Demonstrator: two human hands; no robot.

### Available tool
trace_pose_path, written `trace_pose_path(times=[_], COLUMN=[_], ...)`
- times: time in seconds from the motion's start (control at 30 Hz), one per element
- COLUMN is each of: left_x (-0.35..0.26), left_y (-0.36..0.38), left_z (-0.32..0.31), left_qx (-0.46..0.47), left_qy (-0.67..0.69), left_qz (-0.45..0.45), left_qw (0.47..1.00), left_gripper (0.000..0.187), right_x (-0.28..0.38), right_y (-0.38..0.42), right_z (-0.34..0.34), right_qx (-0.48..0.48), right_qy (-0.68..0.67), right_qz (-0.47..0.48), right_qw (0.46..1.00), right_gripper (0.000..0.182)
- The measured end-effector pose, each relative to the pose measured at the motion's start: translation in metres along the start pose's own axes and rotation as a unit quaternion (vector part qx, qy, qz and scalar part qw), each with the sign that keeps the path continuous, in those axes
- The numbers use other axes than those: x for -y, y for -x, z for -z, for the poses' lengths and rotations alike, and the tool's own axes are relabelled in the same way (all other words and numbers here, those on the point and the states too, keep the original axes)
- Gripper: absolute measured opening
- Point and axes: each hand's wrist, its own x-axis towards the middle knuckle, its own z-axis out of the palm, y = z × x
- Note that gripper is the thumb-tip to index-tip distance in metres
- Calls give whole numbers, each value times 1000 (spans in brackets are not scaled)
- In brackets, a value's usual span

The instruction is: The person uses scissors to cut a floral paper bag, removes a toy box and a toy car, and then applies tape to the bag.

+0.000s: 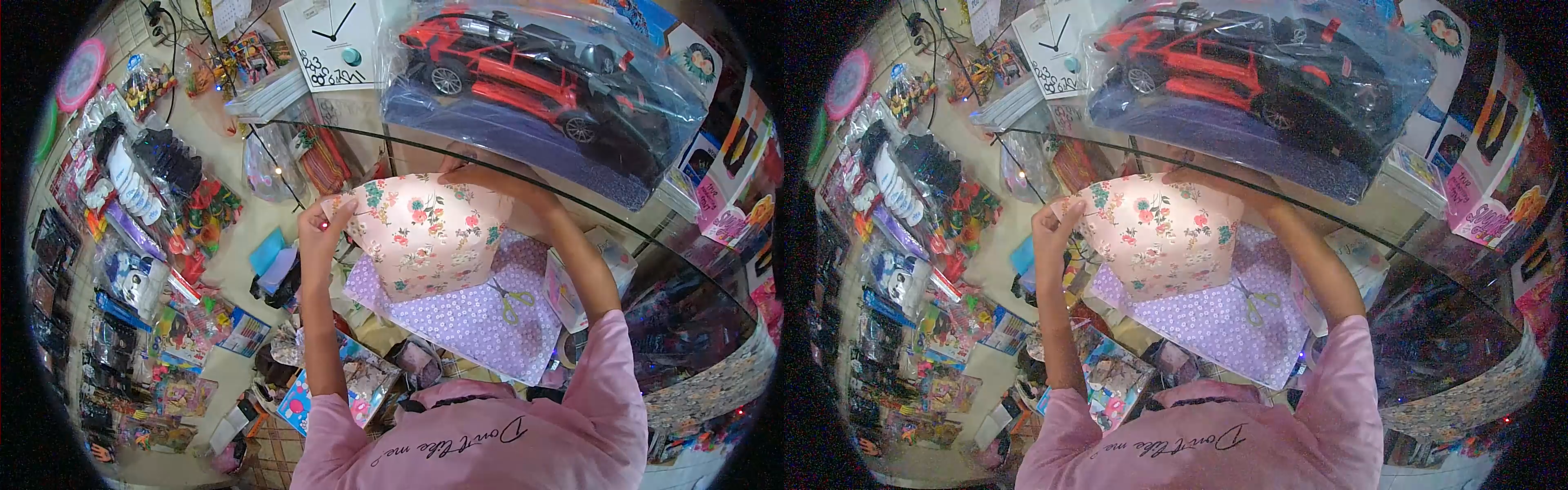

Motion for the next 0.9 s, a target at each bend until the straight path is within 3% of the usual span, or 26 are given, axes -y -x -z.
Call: trace_pose_path(times=[0.27, 0.4, 0.5, 0.7, 0.8, 0.9], left_x=[-12, -18, -22, -32, -41, -24], left_y=[23, 26, 18, 6, 22, 44], left_z=[-23, -29, -27, -30, -44, -53], left_qx=[-123, -136, -152, -80, -96, -100], left_qy=[-236, -245, -133, -13, -43, -279], left_qz=[-206, -198, -73, -53, -48, -245], left_qw=[942, 939, 977, 995, 993, 923], left_gripper=[17, 20, 21, 27, 26, 27], right_x=[-51, -43, -23, -8, -17, -15], right_y=[-10, -6, -1, 0, -2, -3], right_z=[-13, -15, -15, -13, -13, -14], right_qx=[-34, -24, -36, -58, -57, -58], right_qy=[29, -29, -42, 82, 75, 68], right_qz=[-13, -30, -58, -53, -68, -42], right_qw=[999, 999, 997, 994, 993, 995], right_gripper=[19, 20, 21, 26, 27, 28])
